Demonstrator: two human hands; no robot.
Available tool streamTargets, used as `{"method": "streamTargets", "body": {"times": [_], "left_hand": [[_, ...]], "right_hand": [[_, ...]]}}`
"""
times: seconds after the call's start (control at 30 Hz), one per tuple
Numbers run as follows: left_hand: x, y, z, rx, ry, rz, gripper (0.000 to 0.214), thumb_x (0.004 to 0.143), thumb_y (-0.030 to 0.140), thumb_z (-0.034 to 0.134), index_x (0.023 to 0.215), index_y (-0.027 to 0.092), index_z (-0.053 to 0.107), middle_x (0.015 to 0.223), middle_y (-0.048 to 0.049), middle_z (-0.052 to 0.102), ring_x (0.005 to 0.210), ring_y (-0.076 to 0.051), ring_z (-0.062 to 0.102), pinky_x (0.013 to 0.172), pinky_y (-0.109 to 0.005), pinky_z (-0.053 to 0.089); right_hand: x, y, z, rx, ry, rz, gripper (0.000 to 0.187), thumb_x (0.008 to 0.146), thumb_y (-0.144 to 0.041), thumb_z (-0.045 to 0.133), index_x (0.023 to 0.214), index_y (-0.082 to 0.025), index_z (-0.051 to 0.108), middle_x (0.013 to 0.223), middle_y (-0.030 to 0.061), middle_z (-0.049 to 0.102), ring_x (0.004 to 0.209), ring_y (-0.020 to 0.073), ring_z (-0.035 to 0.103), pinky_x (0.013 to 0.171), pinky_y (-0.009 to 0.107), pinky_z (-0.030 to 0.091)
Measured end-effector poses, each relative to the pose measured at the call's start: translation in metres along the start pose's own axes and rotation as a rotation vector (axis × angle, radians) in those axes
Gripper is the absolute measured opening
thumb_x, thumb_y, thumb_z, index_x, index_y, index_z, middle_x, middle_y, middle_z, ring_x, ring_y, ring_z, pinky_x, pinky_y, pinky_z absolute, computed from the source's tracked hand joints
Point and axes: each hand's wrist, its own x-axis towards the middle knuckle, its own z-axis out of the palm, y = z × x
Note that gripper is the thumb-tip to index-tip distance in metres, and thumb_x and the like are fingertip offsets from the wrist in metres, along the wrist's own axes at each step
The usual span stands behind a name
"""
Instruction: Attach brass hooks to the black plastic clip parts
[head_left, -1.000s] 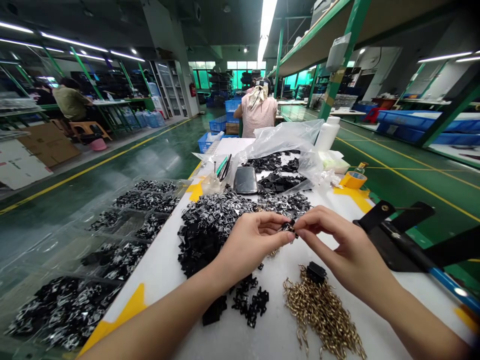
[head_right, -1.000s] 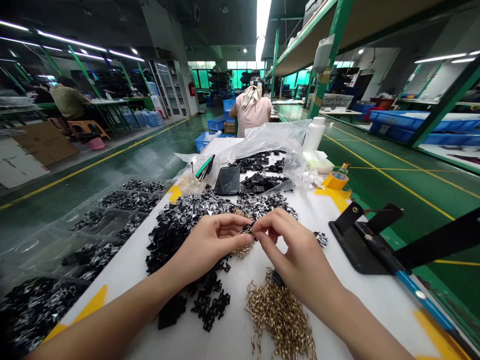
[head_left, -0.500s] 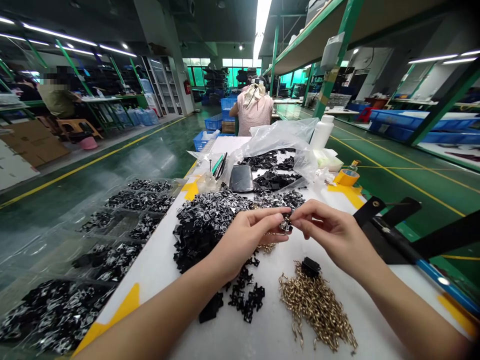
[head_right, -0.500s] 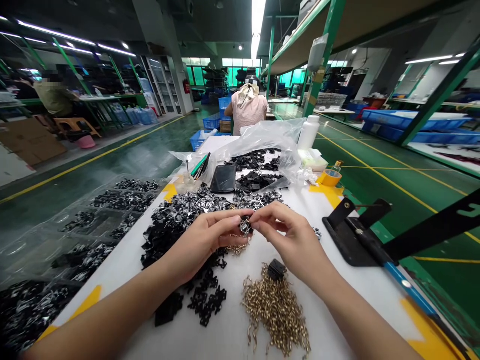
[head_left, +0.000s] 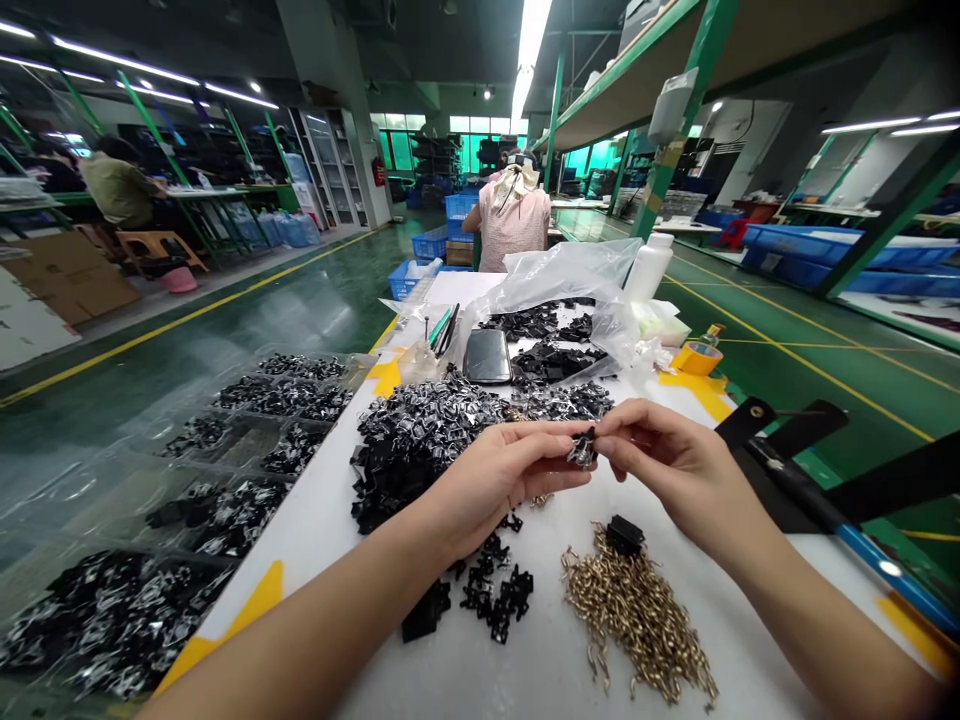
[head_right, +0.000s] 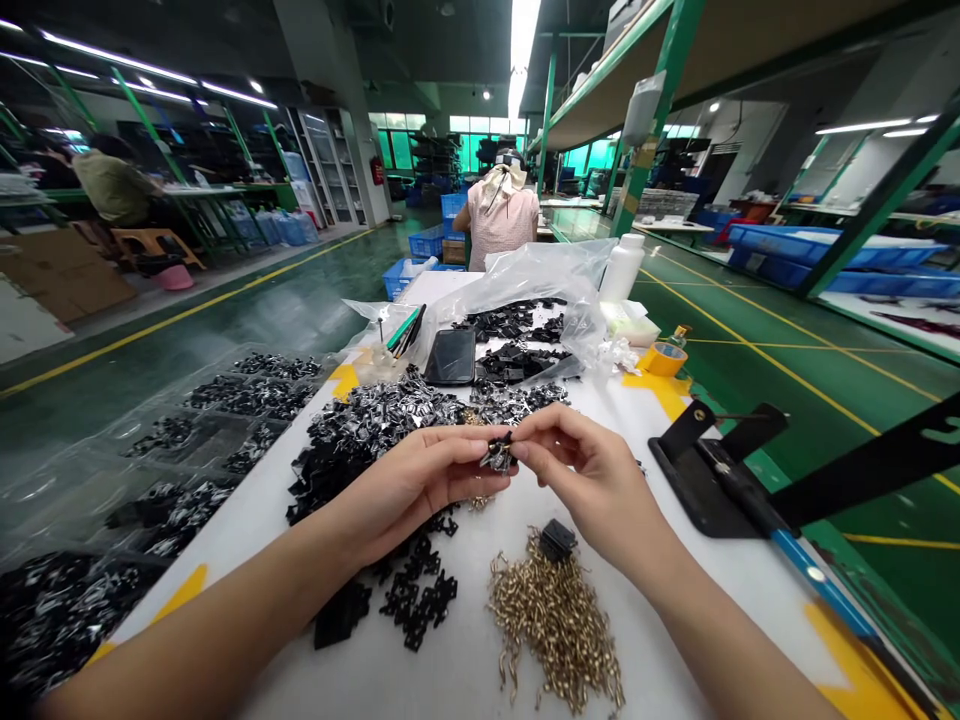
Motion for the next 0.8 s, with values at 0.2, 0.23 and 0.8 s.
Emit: {"method": "streamTargets", "body": {"times": [0.2, 0.23, 0.8], "left_hand": [[-0.0005, 0.0010, 0.0007, -0.018, -0.030, 0.010, 0.023, 0.082, 0.011, 0.055, 0.101, 0.010, 0.068, 0.106, -0.0113, 0.065, 0.099, -0.018, 0.060, 0.094, -0.032, 0.046], [-0.0006, 0.0013, 0.0009, -0.017, -0.034, 0.009, 0.022, 0.082, 0.012, 0.055, 0.100, 0.010, 0.068, 0.106, -0.0113, 0.065, 0.099, -0.018, 0.060, 0.094, -0.031, 0.046], [0.0001, -0.0014, 0.0008, -0.080, -0.070, -0.011, 0.020, 0.081, 0.012, 0.057, 0.098, 0.010, 0.067, 0.101, -0.0114, 0.066, 0.098, -0.019, 0.061, 0.092, -0.032, 0.047]], "right_hand": [[-0.0029, -0.0027, 0.0015, -0.049, 0.033, -0.080, 0.006, 0.082, -0.027, 0.058, 0.084, -0.021, 0.060, 0.080, 0.0006, 0.056, 0.065, 0.0106, 0.049, 0.059, 0.025, 0.043], [-0.0036, -0.0023, 0.0021, -0.074, 0.039, -0.116, 0.005, 0.083, -0.026, 0.057, 0.084, -0.022, 0.060, 0.080, 0.0010, 0.056, 0.068, 0.0114, 0.050, 0.061, 0.026, 0.044], [-0.0072, -0.0005, 0.0070, -0.169, 0.091, -0.255, 0.006, 0.084, -0.020, 0.055, 0.089, -0.022, 0.057, 0.080, 0.0007, 0.054, 0.072, 0.0129, 0.054, 0.063, 0.029, 0.047]]}}
